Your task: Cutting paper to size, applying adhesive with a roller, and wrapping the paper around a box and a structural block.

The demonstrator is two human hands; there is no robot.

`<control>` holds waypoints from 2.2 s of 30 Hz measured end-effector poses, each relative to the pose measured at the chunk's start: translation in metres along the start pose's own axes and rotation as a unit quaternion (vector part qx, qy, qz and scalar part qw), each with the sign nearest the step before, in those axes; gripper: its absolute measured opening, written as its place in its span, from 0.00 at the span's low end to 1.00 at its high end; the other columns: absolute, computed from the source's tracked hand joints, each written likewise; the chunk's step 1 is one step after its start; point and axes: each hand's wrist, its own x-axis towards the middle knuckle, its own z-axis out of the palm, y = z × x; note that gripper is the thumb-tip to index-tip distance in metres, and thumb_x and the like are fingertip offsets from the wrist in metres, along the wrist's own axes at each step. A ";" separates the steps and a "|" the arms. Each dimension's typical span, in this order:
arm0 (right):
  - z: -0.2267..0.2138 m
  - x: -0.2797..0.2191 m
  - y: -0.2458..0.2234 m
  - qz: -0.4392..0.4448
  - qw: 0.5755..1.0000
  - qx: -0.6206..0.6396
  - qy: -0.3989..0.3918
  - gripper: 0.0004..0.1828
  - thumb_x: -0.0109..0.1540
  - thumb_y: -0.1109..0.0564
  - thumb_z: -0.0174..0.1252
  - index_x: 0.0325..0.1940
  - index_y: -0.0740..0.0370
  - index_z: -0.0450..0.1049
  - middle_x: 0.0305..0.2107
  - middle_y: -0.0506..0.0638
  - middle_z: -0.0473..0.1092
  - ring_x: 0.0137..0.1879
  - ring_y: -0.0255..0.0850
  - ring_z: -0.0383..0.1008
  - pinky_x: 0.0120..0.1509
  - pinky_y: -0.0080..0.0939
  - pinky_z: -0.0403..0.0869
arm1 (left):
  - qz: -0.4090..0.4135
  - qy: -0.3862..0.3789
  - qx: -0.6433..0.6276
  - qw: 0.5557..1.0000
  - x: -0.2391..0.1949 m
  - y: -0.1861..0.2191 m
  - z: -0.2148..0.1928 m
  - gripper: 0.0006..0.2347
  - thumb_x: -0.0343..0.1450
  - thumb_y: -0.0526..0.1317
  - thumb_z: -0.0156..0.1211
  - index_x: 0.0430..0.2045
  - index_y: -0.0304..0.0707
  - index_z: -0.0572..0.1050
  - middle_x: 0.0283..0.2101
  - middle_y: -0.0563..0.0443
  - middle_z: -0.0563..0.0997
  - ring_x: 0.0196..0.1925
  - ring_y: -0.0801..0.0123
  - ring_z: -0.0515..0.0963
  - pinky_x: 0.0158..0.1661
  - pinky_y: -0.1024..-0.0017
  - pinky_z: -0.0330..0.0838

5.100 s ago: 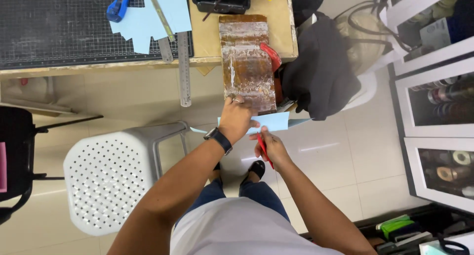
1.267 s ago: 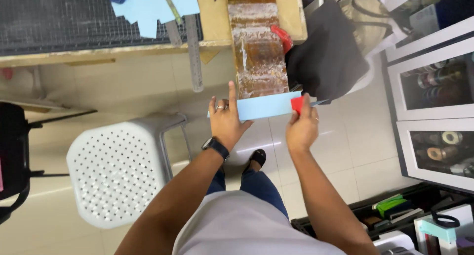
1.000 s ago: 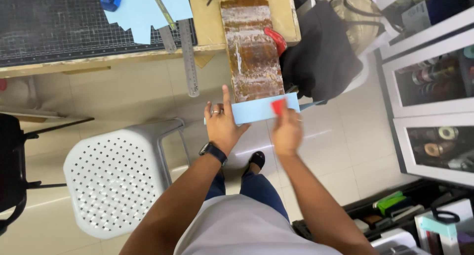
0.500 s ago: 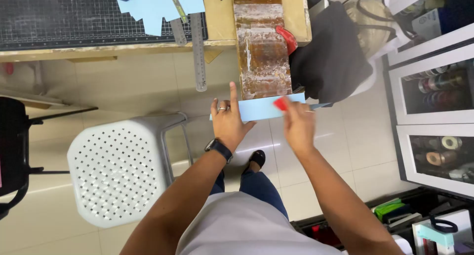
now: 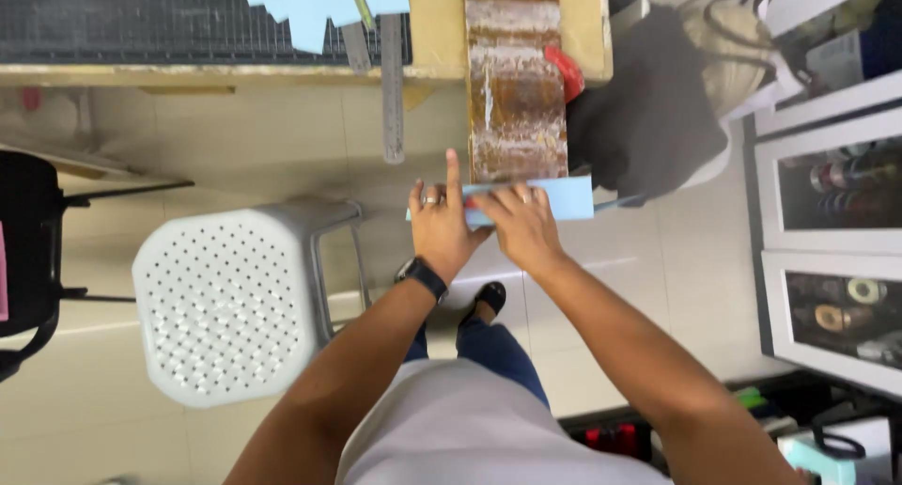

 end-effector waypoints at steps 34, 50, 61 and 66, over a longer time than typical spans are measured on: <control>-0.028 -0.013 0.006 -0.011 0.998 0.025 0.048 0.15 0.68 0.55 0.51 0.57 0.43 0.75 0.39 0.43 0.69 0.49 0.45 0.68 0.55 0.47 0.65 | 0.034 0.199 -0.057 0.978 -0.028 -0.008 0.015 0.25 0.45 0.50 0.84 0.26 0.49 0.71 0.40 0.58 0.71 0.56 0.52 0.69 0.65 0.42 0.56; -0.018 0.001 0.008 -0.038 0.998 0.029 0.050 0.15 0.69 0.56 0.49 0.55 0.43 0.76 0.38 0.44 0.69 0.49 0.46 0.68 0.53 0.48 0.65 | -0.035 0.217 -0.078 0.972 -0.034 0.009 0.003 0.15 0.51 0.50 0.82 0.23 0.53 0.80 0.35 0.62 0.76 0.51 0.57 0.71 0.65 0.49 0.54; -0.019 -0.002 0.005 -0.054 0.997 0.043 0.032 0.16 0.66 0.56 0.51 0.55 0.41 0.76 0.39 0.44 0.69 0.48 0.47 0.67 0.53 0.50 0.65 | -0.046 0.212 -0.072 0.974 -0.028 0.003 0.009 0.13 0.53 0.51 0.80 0.22 0.55 0.81 0.34 0.62 0.76 0.53 0.56 0.71 0.65 0.47 0.52; -0.012 0.008 -0.002 -0.021 0.999 0.004 0.037 0.19 0.66 0.56 0.49 0.60 0.40 0.73 0.39 0.43 0.68 0.49 0.45 0.67 0.52 0.48 0.65 | -0.035 0.209 -0.062 0.975 -0.030 0.002 0.006 0.15 0.51 0.51 0.81 0.25 0.53 0.83 0.36 0.61 0.77 0.53 0.55 0.71 0.67 0.46 0.51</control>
